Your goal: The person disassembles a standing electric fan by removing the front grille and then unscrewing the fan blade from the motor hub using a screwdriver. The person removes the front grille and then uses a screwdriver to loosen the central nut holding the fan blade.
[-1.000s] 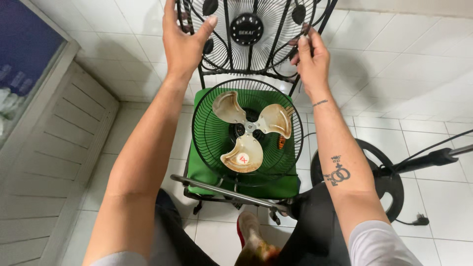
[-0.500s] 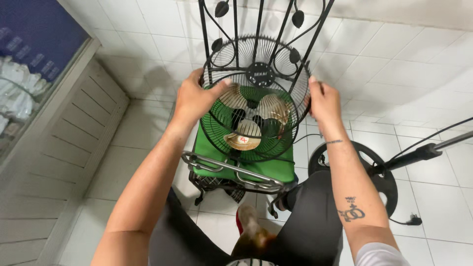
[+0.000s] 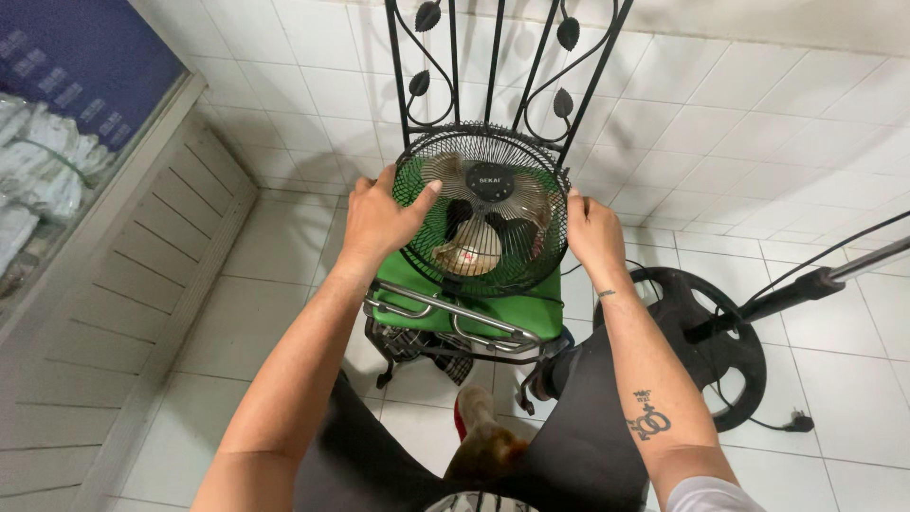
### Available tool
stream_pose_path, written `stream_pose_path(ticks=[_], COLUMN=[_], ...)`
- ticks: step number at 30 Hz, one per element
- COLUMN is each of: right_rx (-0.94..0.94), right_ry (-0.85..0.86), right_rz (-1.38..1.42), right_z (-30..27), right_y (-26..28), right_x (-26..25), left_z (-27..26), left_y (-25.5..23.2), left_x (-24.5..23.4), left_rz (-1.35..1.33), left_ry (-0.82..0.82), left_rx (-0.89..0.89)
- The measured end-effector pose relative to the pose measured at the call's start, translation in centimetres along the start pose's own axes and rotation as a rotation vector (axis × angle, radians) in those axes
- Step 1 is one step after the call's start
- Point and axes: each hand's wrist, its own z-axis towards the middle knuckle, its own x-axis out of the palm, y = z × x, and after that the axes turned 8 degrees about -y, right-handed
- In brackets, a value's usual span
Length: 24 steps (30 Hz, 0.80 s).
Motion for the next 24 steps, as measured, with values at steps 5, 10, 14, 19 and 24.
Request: stream_pose_path(ticks=[5,10,14,19,24], right_rx=[0.026,0.028,0.03,0.12,0.094], right_ry=[0.009,0.021,0.045,0.115,0.032], right_rz=[-0.032,-0.066,-0.041,-0.028,0.095], right_z=[-0.3,-0.7,-1.4,-1.8,0.0], right_y=[0.5,0.1,-0.4,-0.8,-1.1], right_x=[-0.5,-0.5,-0.6,-1.2,-1.9], left_z=[0.0,-0.4,-0.3,-0.5,-0.5], left_y=[0.9,1.5,1.4,0.8,0.5], left_x=[0.7,1.2,1.3,1.0,0.4], left_rz=[-0.045,-0.095,-0.106,-0.092,-0.133], left_ry=[-0.006,-0.081,-0.077,-0.064,-0.016], left_rx=[-0.005,0.043,0.054,0.046,0.02])
